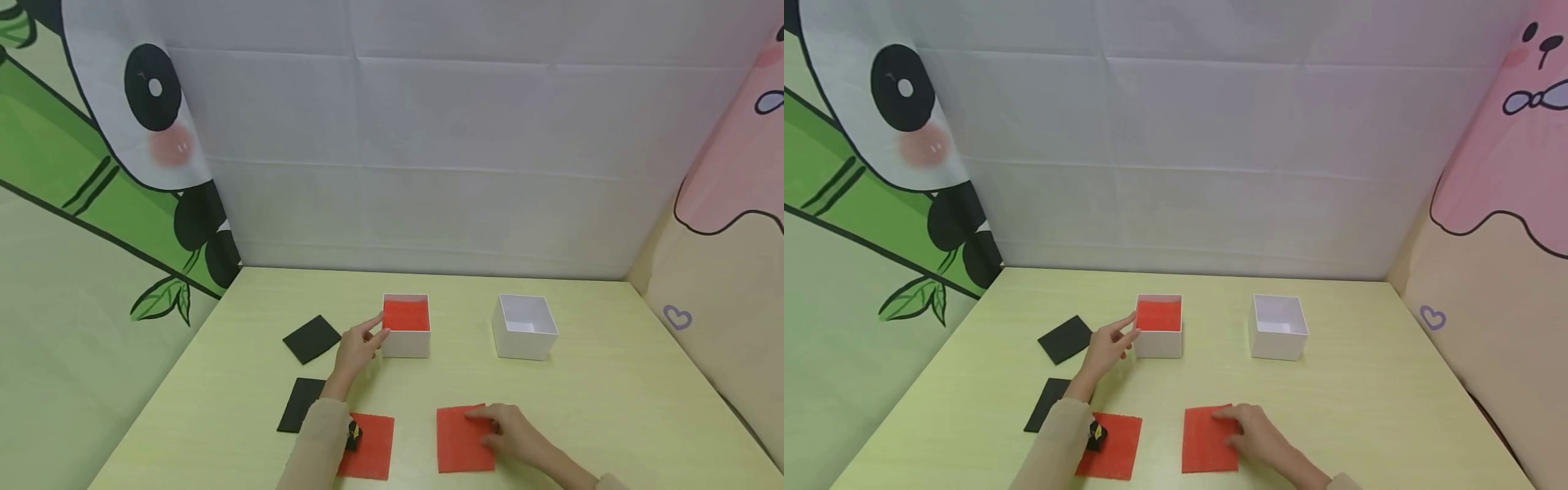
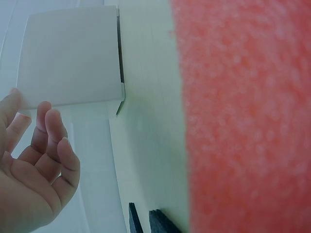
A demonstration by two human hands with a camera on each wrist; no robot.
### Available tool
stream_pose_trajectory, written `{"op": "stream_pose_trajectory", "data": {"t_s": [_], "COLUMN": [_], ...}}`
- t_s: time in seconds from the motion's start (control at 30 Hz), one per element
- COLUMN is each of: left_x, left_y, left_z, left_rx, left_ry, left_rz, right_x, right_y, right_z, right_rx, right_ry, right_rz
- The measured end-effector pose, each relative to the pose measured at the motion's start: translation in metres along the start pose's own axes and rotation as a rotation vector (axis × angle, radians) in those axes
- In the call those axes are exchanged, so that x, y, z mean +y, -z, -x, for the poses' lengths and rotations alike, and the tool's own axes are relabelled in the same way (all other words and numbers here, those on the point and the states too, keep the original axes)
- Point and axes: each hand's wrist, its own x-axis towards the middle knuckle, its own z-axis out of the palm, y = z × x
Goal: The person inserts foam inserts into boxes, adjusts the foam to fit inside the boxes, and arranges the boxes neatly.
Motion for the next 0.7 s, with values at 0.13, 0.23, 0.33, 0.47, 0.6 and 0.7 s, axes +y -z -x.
{"op": "stream_pose_trajectory", "data": {"t_s": [0.13,0.23,0.33,0.47,0.6,0.7], "left_x": [0.000,0.001,0.001,0.003,0.004,0.003], "left_y": [0.000,0.001,0.002,0.002,0.002,0.002], "left_z": [0.000,0.000,0.002,0.003,0.004,0.004], "left_rx": [0.002,0.002,-0.002,-0.007,-0.005,-0.002], "left_ry": [0.003,-0.001,0.001,0.013,0.005,-0.004], "left_rz": [-0.005,-0.008,-0.006,0.001,0.000,-0.002], "right_x": [0.000,-0.003,-0.005,-0.005,-0.005,-0.005], "right_y": [0.005,0.009,0.013,0.017,0.021,0.025], "right_z": [-0.001,-0.002,-0.004,-0.007,-0.012,-0.016], "right_rx": [0.045,0.056,0.069,0.120,0.174,0.202], "right_ry": [0.024,-0.008,-0.048,-0.045,-0.052,-0.073], "right_rz": [-0.022,-0.101,-0.187,-0.220,-0.221,-0.236]}}
